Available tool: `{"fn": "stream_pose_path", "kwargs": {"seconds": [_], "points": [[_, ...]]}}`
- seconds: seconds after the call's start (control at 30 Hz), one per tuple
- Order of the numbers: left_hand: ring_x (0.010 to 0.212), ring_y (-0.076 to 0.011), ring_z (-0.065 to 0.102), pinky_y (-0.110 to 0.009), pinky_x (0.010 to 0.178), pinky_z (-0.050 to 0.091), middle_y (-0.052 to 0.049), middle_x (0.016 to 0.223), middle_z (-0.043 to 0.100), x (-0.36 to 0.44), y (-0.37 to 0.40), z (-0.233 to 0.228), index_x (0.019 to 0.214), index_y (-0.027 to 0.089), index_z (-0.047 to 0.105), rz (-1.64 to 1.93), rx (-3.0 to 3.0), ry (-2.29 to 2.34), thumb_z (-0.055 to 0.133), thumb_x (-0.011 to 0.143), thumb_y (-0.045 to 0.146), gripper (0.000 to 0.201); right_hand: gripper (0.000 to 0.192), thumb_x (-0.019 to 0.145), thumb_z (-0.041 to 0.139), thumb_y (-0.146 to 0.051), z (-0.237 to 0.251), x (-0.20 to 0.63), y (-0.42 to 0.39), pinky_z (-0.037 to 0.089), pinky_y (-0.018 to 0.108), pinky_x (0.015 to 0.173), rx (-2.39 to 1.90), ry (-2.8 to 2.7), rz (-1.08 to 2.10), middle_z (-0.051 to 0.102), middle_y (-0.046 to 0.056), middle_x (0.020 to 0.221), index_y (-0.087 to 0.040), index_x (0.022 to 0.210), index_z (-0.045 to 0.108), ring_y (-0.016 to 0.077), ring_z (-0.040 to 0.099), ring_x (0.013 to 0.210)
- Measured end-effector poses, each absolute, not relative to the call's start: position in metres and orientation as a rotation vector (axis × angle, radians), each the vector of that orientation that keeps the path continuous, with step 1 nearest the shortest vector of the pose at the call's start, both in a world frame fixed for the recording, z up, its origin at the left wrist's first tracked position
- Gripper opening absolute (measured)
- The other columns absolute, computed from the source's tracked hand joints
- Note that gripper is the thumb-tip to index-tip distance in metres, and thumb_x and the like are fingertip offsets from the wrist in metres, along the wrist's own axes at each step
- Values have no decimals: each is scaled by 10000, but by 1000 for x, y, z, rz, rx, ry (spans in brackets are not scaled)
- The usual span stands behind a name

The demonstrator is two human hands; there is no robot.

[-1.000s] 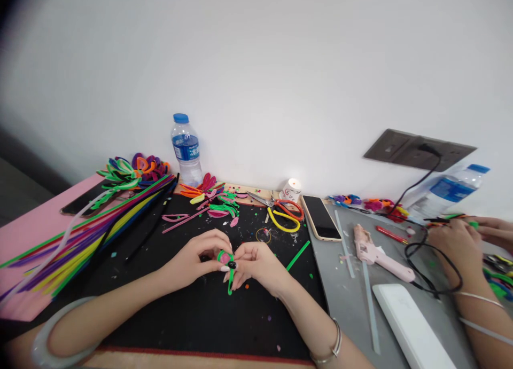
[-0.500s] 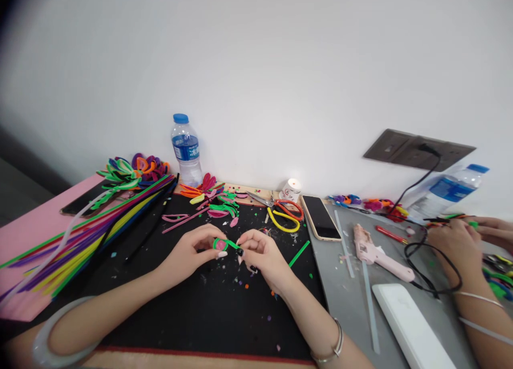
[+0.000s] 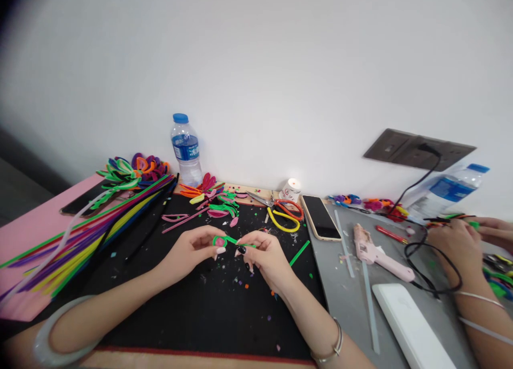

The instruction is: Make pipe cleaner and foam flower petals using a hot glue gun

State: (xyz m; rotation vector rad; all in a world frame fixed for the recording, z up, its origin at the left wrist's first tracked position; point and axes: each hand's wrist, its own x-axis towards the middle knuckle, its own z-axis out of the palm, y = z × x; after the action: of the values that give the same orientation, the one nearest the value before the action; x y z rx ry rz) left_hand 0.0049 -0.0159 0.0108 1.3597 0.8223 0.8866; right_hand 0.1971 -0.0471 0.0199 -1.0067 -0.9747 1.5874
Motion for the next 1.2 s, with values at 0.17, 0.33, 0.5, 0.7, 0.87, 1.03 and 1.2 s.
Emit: {"fn": "stream_pose_path", "kwargs": {"seconds": [0.17,0.33,0.5,0.7,0.87,1.03,1.2], "points": [[574,-95,537,-236,598,464,16,655,585,5,-15,13,964,141,627,876,1355,846,640,740,259,253,167,679,715,-277,18,199,-45,364,171,389,-1025,-973,1559,684,33,643,-147,776,675,57,469,414],[582,-82,536,-225,590,459,15,748,567,5,-16,13,1015,159,575,901,1339,801,623,763,255,273,164,700,698,-273,17,199,-44,386,167,395,-1031,-995,1548,695,44,662,-138,791,675,57,485,416],[589,-72,519,-210,585,445,26,746,539,5,-16,12,976,165,551,897,1333,766,605,785,243,214,179,702,697,-282,18,199,-44,401,169,397,-1038,-1018,1563,702,49,674,-134,801,682,56,494,408],[590,-73,506,-209,578,430,32,724,536,5,-15,12,939,160,535,892,1332,763,616,775,233,197,172,702,698,-277,20,200,-44,399,161,392,-1037,-1008,1572,697,46,658,-129,787,681,56,499,409],[574,-68,504,-199,567,419,42,684,530,5,-15,14,882,149,556,874,1335,775,638,750,224,173,176,700,704,-285,20,201,-44,408,161,395,-1025,-995,1559,700,46,662,-130,778,675,57,500,412],[564,-70,502,-200,561,406,47,646,526,7,-15,14,841,143,572,846,1344,776,644,738,211,143,154,715,701,-282,18,203,-43,420,155,416,-1011,-970,1543,697,39,658,-138,762,672,57,522,426],[566,-78,504,-206,554,384,40,633,535,7,-20,15,805,140,588,773,1392,761,649,737,229,128,147,735,689,-281,17,206,-41,406,147,417,-982,-962,1560,694,38,649,-138,745,653,60,542,431]]}}
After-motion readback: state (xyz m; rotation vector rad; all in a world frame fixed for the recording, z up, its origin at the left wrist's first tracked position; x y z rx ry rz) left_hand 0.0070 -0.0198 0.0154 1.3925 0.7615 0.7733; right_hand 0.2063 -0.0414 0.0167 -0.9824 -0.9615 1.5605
